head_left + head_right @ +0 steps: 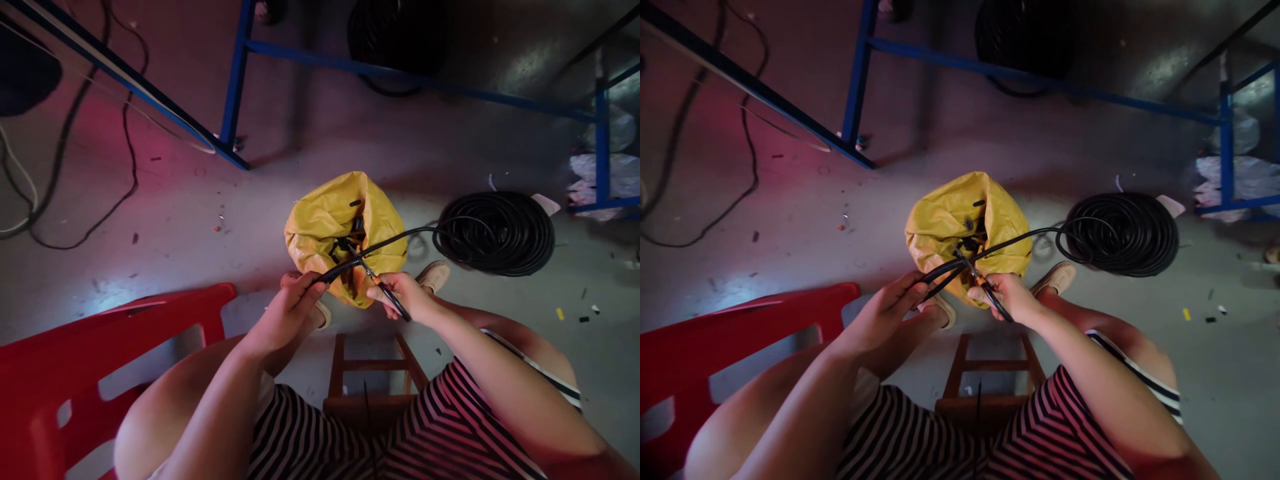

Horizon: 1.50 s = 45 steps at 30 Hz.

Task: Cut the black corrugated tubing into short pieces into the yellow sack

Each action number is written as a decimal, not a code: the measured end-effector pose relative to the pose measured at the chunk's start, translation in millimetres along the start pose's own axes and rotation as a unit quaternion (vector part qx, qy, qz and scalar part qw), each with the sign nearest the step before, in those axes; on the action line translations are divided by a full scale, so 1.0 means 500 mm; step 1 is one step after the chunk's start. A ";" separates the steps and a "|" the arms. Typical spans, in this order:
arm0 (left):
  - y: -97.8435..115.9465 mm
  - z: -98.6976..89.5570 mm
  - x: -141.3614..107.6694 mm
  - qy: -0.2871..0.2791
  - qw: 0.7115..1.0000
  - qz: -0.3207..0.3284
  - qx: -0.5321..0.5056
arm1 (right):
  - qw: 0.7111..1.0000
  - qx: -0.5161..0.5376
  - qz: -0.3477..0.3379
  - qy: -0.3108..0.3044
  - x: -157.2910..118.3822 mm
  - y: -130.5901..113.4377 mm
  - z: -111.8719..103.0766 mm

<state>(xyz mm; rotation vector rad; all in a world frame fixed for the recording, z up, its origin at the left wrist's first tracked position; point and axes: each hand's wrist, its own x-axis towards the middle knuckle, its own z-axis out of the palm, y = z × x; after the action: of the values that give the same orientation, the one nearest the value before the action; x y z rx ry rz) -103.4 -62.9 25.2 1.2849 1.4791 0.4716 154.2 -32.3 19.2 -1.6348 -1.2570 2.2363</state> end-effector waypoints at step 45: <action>0.066 0.021 0.006 0.054 0.988 0.054 -0.132 | 0.972 0.095 -0.203 0.077 -0.047 0.018 0.055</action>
<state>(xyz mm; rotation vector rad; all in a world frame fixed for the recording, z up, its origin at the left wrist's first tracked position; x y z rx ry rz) -78.7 -52.7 47.5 1.1468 1.3859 0.7921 144.5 -65.6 33.4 -1.3133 -1.1703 1.8790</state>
